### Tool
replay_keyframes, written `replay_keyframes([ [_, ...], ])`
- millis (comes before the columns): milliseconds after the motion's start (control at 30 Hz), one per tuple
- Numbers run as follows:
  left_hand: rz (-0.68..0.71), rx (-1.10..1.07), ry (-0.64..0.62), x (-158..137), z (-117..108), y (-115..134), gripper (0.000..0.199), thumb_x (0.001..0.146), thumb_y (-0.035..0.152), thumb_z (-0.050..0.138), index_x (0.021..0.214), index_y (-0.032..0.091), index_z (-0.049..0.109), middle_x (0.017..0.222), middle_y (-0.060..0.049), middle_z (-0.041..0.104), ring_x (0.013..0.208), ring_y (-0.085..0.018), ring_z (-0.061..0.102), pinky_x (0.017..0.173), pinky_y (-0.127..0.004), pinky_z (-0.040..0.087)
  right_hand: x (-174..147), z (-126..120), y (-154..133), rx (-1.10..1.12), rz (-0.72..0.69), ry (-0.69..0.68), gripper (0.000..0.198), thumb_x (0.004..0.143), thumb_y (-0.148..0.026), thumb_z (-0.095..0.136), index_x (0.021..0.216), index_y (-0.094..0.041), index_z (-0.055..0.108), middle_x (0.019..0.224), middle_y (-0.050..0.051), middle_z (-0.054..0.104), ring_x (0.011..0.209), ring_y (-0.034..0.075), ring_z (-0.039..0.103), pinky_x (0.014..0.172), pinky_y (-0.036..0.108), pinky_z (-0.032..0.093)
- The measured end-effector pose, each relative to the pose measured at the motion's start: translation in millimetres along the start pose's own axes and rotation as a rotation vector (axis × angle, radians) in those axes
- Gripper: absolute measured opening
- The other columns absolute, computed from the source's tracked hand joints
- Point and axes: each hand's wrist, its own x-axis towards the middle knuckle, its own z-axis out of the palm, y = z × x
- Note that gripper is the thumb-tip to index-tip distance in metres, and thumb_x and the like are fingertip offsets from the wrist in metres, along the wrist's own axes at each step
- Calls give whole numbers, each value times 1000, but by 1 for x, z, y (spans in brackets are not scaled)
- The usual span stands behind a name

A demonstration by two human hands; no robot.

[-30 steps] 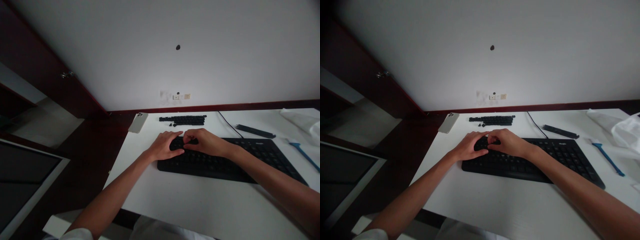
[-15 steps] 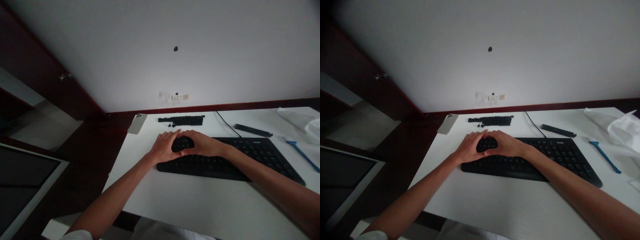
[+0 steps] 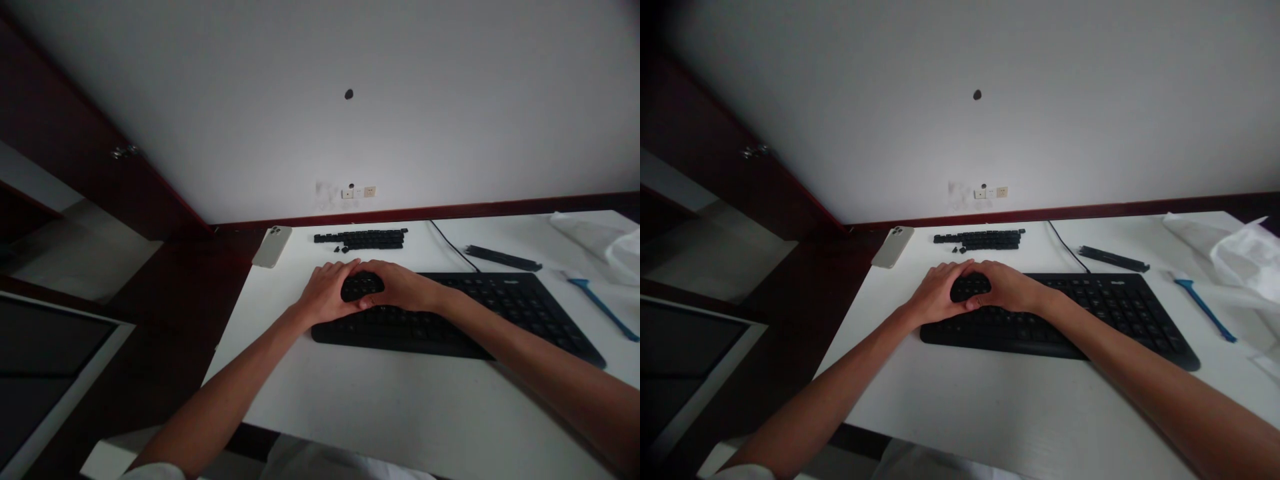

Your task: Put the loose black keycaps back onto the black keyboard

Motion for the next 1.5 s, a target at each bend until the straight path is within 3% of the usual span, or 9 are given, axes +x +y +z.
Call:
replay_keyframes([
  [333,15,-5,31,-1,1,0,70,83,60,69,140,28,47,123,-9,64,113,-32,58,94,-47,45,0,3,4,-39,-4,1,58,77,-47,79,129,-28,61,126,7,68,114,29,62,98,41,45],
  [533,18,53,5,0,0,0,60,82,65,67,125,24,57,117,-10,63,108,-32,58,90,-47,46,-2,2,1,-79,53,1,48,77,-54,77,110,-24,60,112,7,69,102,28,63,86,39,45],
  [767,30,45,-2,0,-1,0,65,84,65,65,135,26,54,120,-10,62,110,-32,56,91,-47,46,-2,2,-1,-107,80,-8,43,77,-54,76,100,-23,59,104,7,66,97,27,61,79,36,43],
  [1500,29,74,-4,0,0,1,66,85,64,65,137,27,53,124,-8,61,112,-30,56,94,-45,45,-1,2,-1,-146,62,-23,36,79,-53,76,86,-22,61,95,5,64,87,22,58,75,33,41],
])
